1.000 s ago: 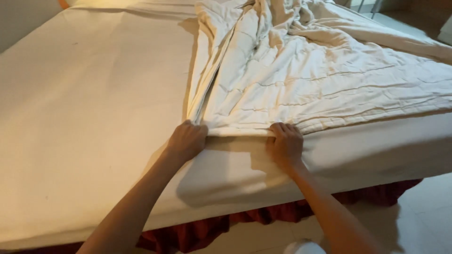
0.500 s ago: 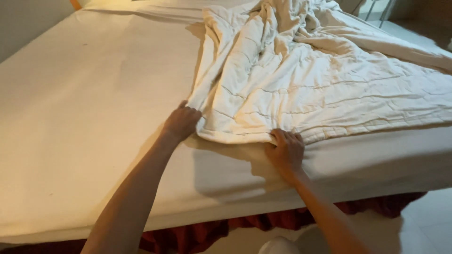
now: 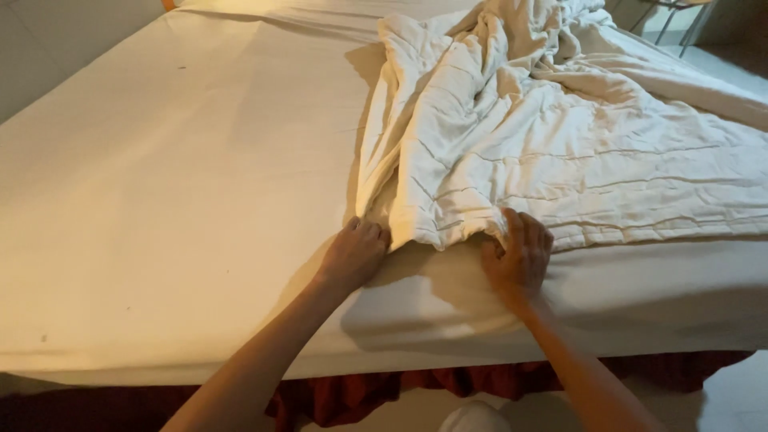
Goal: The person unfolds a white duvet from a chair and spreads it over a bed. They then smooth out the duvet and tuck the edges under the mattress on all sides to secure it in place.
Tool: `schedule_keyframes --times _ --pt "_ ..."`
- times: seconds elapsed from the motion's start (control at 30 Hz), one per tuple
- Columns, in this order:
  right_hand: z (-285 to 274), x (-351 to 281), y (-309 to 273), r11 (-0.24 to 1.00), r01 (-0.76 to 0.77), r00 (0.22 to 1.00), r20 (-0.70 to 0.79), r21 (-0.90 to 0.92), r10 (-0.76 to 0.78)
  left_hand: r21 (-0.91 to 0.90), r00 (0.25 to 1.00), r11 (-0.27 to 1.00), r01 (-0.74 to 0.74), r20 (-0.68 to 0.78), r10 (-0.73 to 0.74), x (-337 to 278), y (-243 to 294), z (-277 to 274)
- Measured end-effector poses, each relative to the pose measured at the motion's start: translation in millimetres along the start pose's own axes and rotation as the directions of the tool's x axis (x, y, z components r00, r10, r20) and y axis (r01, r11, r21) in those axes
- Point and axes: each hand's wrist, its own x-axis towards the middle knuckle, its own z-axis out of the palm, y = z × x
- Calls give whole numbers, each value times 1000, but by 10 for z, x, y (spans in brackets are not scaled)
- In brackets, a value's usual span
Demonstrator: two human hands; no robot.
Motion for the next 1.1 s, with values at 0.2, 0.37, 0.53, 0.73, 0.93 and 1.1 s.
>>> schedule_keyframes --times 0.2,0.37,0.53,0.73,0.93,1.1 --pt "75 -149 146 995 63 990 119 74 -72 -56 987 998 29 -156 -37 -37 -222 -189" --pt "-185 -169 526 999 15 988 150 33 -20 87 951 993 85 -304 -54 185 -654 608" --pt "-601 -381 696 987 99 966 252 -123 -65 0 973 995 99 -208 -97 206 -665 346" --pt "-860 -547 593 961 179 921 380 -209 -89 -123 978 987 100 -169 -120 -268 -591 -38" --pt "-827 -436 160 966 80 884 466 -244 45 -221 977 966 131 -136 -164 -355 -539 -33" --pt "-393 -92 -660 999 21 939 342 45 -35 -525 940 803 282 -17 -342 -77 -722 -167"
